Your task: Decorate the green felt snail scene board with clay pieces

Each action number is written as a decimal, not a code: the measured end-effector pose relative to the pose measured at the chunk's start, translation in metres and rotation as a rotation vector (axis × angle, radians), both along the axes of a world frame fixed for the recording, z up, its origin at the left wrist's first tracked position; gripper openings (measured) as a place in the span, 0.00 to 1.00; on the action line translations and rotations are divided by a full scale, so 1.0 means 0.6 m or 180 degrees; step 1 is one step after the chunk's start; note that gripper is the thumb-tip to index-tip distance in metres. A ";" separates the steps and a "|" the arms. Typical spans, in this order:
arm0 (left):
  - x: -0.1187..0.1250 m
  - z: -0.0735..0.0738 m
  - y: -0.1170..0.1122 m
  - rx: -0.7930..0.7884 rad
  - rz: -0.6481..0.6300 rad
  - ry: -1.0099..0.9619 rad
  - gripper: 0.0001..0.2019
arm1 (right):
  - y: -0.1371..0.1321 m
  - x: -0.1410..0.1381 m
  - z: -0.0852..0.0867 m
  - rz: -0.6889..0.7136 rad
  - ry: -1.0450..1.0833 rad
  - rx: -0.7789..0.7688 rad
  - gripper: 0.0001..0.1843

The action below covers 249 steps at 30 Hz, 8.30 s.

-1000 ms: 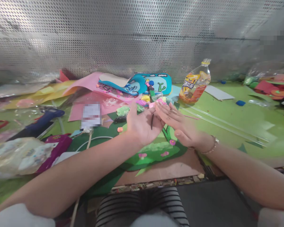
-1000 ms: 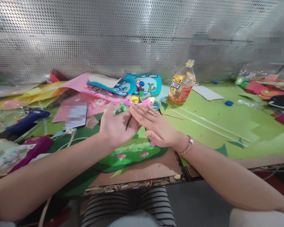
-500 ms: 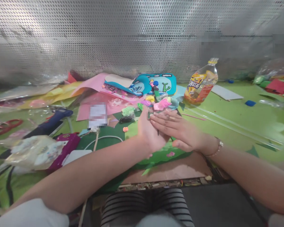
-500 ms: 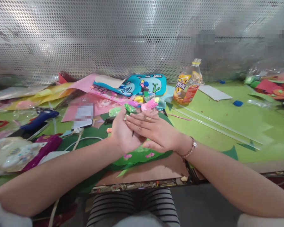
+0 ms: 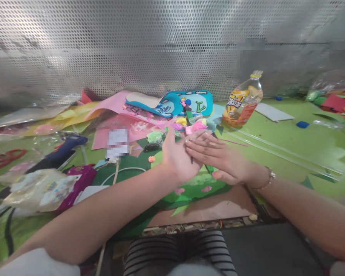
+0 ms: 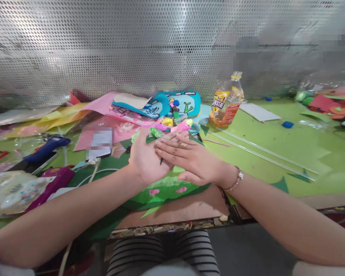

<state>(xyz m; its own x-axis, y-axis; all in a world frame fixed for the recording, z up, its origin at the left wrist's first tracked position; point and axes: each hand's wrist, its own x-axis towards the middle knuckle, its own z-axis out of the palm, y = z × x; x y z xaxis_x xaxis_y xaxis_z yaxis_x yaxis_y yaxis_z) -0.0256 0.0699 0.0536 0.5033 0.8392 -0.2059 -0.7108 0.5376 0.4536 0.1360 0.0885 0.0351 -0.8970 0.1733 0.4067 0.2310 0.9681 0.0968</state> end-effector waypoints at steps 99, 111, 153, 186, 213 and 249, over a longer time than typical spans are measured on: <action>-0.012 0.019 0.010 0.0193 0.0113 0.0033 0.37 | 0.007 0.008 0.004 0.0001 -0.0107 -0.0118 0.38; -0.016 0.035 0.008 0.0587 0.0096 -0.0131 0.36 | -0.004 0.004 0.004 -0.0050 0.0075 0.0115 0.36; 0.007 -0.025 0.009 0.0517 -0.0381 0.0409 0.37 | 0.051 0.040 0.007 -0.0036 0.2397 -0.3271 0.06; 0.031 -0.045 -0.087 0.5416 -0.0964 0.7092 0.25 | 0.086 0.092 0.013 -0.0983 -0.0065 -0.3291 0.08; 0.032 -0.050 -0.093 0.5714 -0.1101 0.6886 0.31 | 0.093 0.100 0.008 -0.1141 -0.0104 -0.3181 0.06; 0.022 -0.074 -0.047 0.5303 -0.0969 0.6265 0.31 | 0.066 0.074 0.022 -0.1553 -0.0918 -0.2005 0.07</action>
